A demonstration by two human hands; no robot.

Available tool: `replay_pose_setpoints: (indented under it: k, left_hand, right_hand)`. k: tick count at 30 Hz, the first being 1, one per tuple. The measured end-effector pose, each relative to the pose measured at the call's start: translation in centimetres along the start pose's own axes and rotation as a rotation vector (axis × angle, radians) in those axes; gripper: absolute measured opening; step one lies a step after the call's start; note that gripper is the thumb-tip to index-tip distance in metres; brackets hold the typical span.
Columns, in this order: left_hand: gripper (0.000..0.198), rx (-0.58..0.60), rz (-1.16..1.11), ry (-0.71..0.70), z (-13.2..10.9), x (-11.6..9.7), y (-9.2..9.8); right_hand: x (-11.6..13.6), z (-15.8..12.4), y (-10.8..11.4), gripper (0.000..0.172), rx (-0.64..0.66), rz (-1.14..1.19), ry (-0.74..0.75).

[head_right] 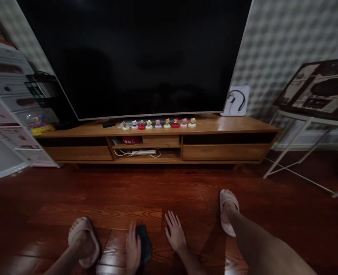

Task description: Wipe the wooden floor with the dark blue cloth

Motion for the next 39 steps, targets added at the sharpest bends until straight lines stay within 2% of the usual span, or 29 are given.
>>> replay_pose_setpoints:
  k: [4, 11, 15, 18, 20, 22, 23, 24, 27, 29, 30, 32, 33, 34, 36, 37, 39]
  left_hand:
    - [0.036, -0.080, -0.028, 0.119, -0.1, 0.6, 0.6]
    - [0.052, -0.216, -0.020, 0.193, -0.2, 0.9, 1.3]
    - [0.054, -0.145, -0.035, 0.192, 0.0, 0.8, 0.7]
    - [0.054, -0.110, -0.040, 0.177, 0.4, 0.8, 0.9]
    - [0.056, -0.083, -0.042, 0.160, 0.3, -0.1, 0.9]
    - [0.056, -0.044, -0.054, 0.124, -0.7, -2.9, 0.0]
    - [0.056, -0.019, -0.071, 0.083, -1.6, -5.2, -1.0]
    - [0.054, 0.012, -0.093, 0.031, -2.7, -8.2, -2.2]
    - [0.050, 0.148, -0.225, -0.259, -6.8, -19.5, -7.0]
    - [0.050, 0.190, -0.263, -0.347, -9.1, -26.1, -9.8]
    - [0.058, 0.205, -0.278, -0.379, -9.9, -28.8, -10.9]
    - [0.074, 0.230, -0.314, -0.439, -10.6, -32.3, -12.3]
    - [0.079, 0.240, -0.333, -0.476, -10.5, -33.2, -12.5]
    - [0.081, 0.240, -0.343, -0.500, -10.0, -33.2, -12.4]
    - [0.076, 0.200, -0.312, -0.471, -8.3, -30.7, -11.1]
    - [0.071, 0.151, -0.264, -0.393, -7.1, -28.2, -10.1]
    - [0.066, 0.069, -0.174, -0.229, -4.8, -21.7, -7.3]
  right_hand:
    - [0.0, -0.1, 0.0, 0.063, -0.079, 0.011, 0.042]
    - [0.3, -0.3, 0.6, 0.058, -0.134, -0.003, 0.061]
    - [0.2, -0.3, 0.4, 0.057, -0.144, -0.009, 0.070]
    - [0.1, -0.1, 0.2, 0.057, -0.145, -0.022, 0.072]
    - [0.1, -0.1, 0.2, 0.057, -0.149, -0.025, 0.075]
    - [0.2, -0.1, 0.3, 0.059, -0.152, -0.023, 0.077]
    - [0.2, -0.1, 0.3, 0.060, -0.155, -0.022, 0.076]
    - [0.2, -0.1, 0.3, 0.060, -0.157, -0.022, 0.075]
    - [0.2, -0.1, 0.3, 0.060, -0.162, -0.024, 0.072]
    - [0.1, -0.1, 0.3, 0.059, -0.160, -0.026, 0.073]
    - [0.1, -0.1, 0.2, 0.059, -0.157, -0.026, 0.072]
    - [0.0, -0.2, 0.1, 0.059, -0.149, -0.026, 0.075]
    - [-0.1, -0.2, 0.1, 0.060, -0.146, -0.026, 0.075]
    - [-0.1, -0.2, 0.0, 0.061, -0.145, -0.025, 0.074]
    - [-0.2, -0.2, 0.0, 0.062, -0.146, -0.023, 0.070]
    - [-0.3, -0.2, -0.1, 0.062, -0.147, -0.023, 0.068]
    - [-0.3, -0.2, -0.1, 0.062, -0.146, -0.021, 0.065]
Point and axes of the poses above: each hand's wrist, its own z-axis towards the middle knuckle, its own y-axis out of the back of the hand, x = y × z, the point moved 5 cm from there along z, towards the middle knuckle, and after that the axes turned 8 degrees about -y, right-handed, at the moved point
